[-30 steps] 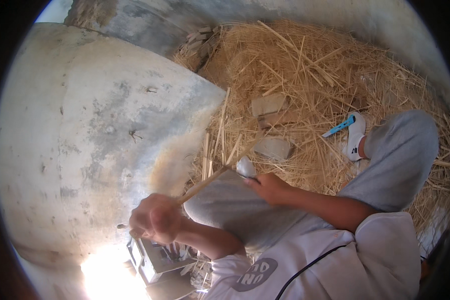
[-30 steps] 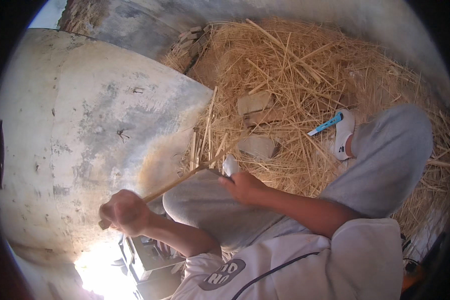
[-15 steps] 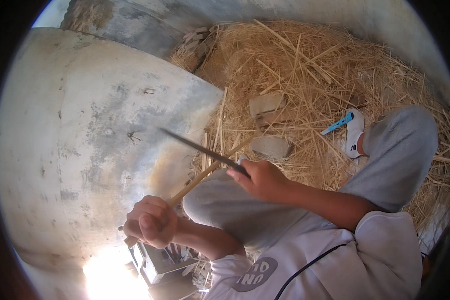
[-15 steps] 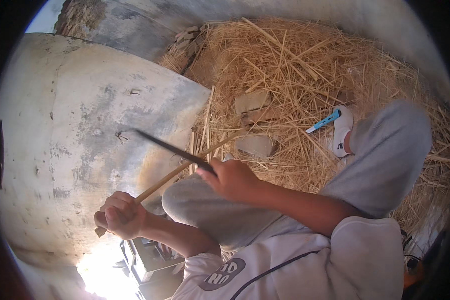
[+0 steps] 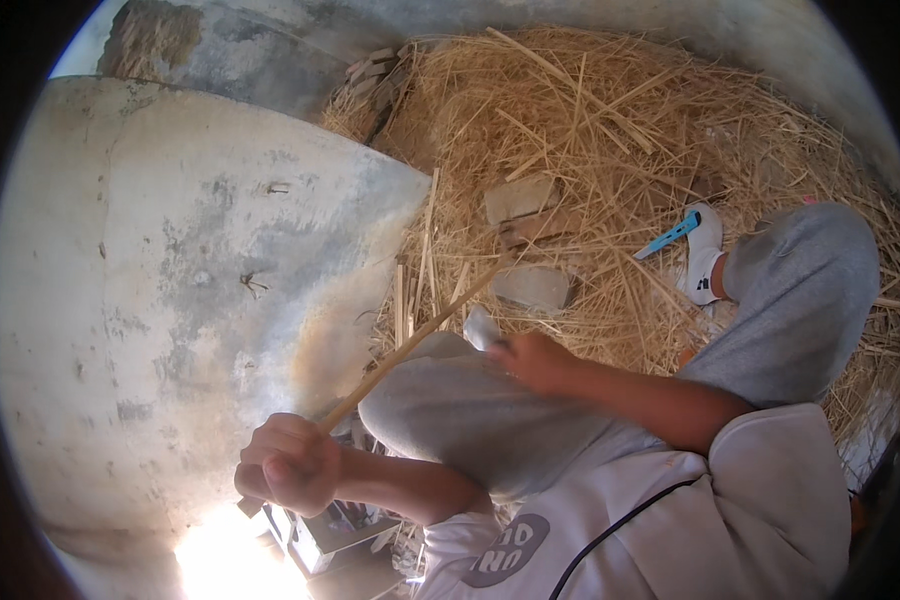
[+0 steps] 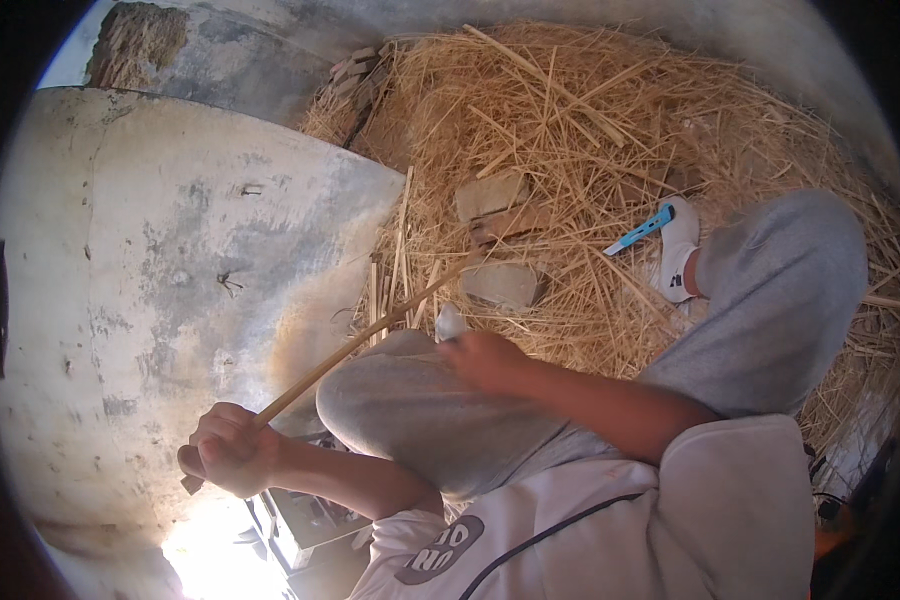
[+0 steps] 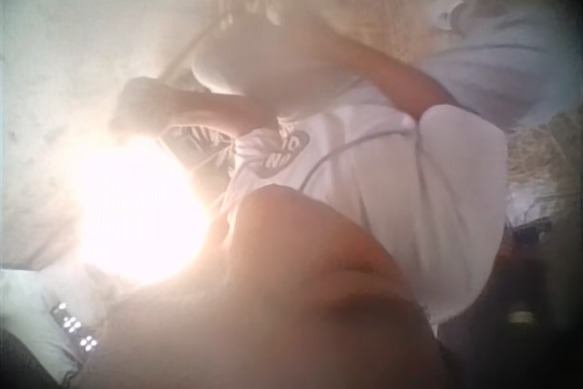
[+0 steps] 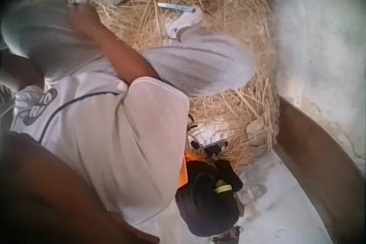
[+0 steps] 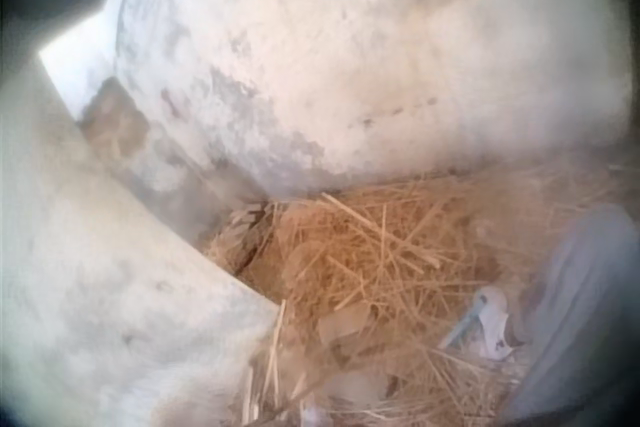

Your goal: The person sits on a straw-covered floor and uses a knife to shave and smooth thin wooden sticks. They hold the sticks with one hand and scrape the blade along the length to remove bark and smooth the surface, occasionally rotating the sticks to work on different sides.

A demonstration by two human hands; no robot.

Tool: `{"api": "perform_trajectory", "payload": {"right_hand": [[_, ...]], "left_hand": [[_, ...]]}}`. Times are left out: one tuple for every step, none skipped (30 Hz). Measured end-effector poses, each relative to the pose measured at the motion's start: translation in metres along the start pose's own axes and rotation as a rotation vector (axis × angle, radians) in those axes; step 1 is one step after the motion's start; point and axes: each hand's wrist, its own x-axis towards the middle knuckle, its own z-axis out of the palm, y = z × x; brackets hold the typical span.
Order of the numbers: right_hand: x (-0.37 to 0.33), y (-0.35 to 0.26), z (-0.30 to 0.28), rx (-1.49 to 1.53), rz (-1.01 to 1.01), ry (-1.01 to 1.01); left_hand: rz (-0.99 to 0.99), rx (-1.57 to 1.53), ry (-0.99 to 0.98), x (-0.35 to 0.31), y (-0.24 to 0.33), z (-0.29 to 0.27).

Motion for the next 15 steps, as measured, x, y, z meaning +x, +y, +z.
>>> {"api": "perform_trajectory", "payload": {"right_hand": [[0.017, 0.04, 0.006, 0.155, 0.323, -0.022], [0.016, 0.059, -0.005, -0.049, 0.386, 0.015], [0.016, 0.07, -0.015, -0.252, 0.445, 0.051], [0.013, 0.075, -0.024, -0.279, 0.46, 0.028], [0.01, 0.076, -0.031, -0.307, 0.475, 0.006], [0.009, 0.081, -0.031, -0.36, 0.485, 0.032], [0.01, 0.089, -0.033, -0.417, 0.493, 0.064], [0.012, 0.096, -0.036, -0.473, 0.501, 0.096], [0.014, 0.104, -0.041, -0.551, 0.499, 0.068], [0.014, 0.115, -0.047, -0.63, 0.506, 0.037], [0.014, 0.125, -0.052, -0.705, 0.518, 0.006], [0.015, 0.134, -0.055, -0.74, 0.536, -0.007], [0.014, 0.138, -0.06, -0.785, 0.55, -0.025], [0.013, 0.143, -0.066, -0.831, 0.563, -0.045], [0.015, 0.147, -0.074, -0.877, 0.571, -0.039]], "left_hand": [[0.008, 0.033, -0.01, -0.002, -0.001, -0.003], [0.006, 0.013, -0.012, -0.005, 0.0, -0.008], [0.004, -0.007, -0.018, -0.006, 0.003, -0.012], [-0.001, -0.028, -0.014, -0.009, 0.005, -0.015], [-0.013, -0.082, -0.045, -0.011, 0.006, -0.02], [-0.024, -0.136, -0.075, -0.013, 0.006, -0.026], [-0.029, -0.195, -0.105, -0.014, 0.005, -0.029], [-0.045, -0.195, -0.117, -0.015, 0.006, -0.031], [-0.061, -0.195, -0.129, -0.015, 0.011, -0.033], [-0.084, -0.201, -0.137, -0.018, 0.012, -0.033], [-0.078, -0.224, -0.062, -0.016, 0.011, -0.023], [-0.074, -0.245, 0.015, -0.014, 0.013, -0.013], [-0.065, -0.26, 0.1, -0.015, 0.015, -0.006], [-0.065, -0.212, 0.095, -0.018, 0.016, -0.006], [-0.066, -0.161, 0.092, -0.021, 0.02, -0.009]]}}
